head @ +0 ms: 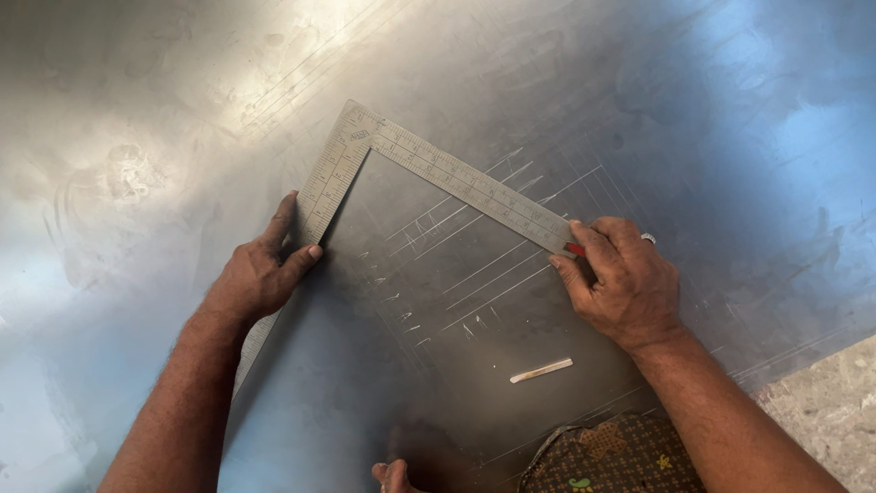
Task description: The person uses a large metal square ruler and a white marking tool to draw straight lines on a large metal sheet. They reposition the ruler multiple times to create a series of parallel and intersecting lines on the surface.
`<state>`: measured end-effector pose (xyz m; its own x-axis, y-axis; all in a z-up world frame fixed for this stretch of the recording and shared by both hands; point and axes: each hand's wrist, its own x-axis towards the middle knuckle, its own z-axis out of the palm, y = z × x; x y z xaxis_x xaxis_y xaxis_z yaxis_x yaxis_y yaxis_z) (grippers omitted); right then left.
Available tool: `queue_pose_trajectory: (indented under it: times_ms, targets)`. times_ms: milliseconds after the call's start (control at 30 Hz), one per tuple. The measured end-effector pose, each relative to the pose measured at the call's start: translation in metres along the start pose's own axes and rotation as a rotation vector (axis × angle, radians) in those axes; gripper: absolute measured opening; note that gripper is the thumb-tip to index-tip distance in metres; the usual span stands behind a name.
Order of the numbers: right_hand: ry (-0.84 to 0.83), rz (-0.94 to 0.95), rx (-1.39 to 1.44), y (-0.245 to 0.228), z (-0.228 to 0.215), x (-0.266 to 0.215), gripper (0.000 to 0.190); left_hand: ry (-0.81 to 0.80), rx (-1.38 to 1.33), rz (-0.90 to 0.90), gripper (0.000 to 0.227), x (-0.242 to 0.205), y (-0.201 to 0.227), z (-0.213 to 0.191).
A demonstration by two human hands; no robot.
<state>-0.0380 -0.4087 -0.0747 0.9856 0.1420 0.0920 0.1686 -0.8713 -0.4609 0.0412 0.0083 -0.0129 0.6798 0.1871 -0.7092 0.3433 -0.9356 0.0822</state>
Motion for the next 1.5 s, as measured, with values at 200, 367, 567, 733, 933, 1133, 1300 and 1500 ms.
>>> queue_pose_trajectory:
  times_ms: [200, 367, 567, 733, 933, 1133, 1300, 1500]
  targets:
    - [-0.005, -0.002, -0.009, -0.001, -0.002, 0.0, 0.043, -0.019, 0.008, -0.032, 0.088, 0.0, 0.003, -0.002]
    - [0.019, -0.03, -0.021, 0.003, 0.0, -0.003, 0.044, -0.026, -0.016, -0.057, 0.088, -0.001, 0.004, -0.002]
    - [0.027, -0.022, -0.036, 0.002, 0.001, -0.002, 0.044, 0.002, 0.003, -0.021, 0.087, -0.003, 0.007, -0.001]
    - [0.039, -0.034, -0.005, 0.002, -0.003, -0.001, 0.041, 0.011, -0.024, -0.052, 0.086, -0.007, 0.011, 0.001]
    - [0.065, -0.045, 0.047, 0.012, 0.002, -0.008, 0.042, 0.021, 0.015, -0.033, 0.086, -0.005, 0.019, 0.001]
    - [0.116, -0.083, 0.083, 0.015, 0.003, -0.007, 0.042, 0.042, 0.052, -0.057, 0.086, -0.003, 0.018, 0.003]
    - [0.133, -0.093, 0.057, 0.015, 0.005, -0.008, 0.04, 0.044, 0.059, -0.051, 0.086, -0.004, 0.019, 0.004]
    - [0.097, -0.07, 0.03, 0.013, 0.005, -0.008, 0.04, 0.039, 0.067, -0.042, 0.085, -0.005, 0.019, 0.005]
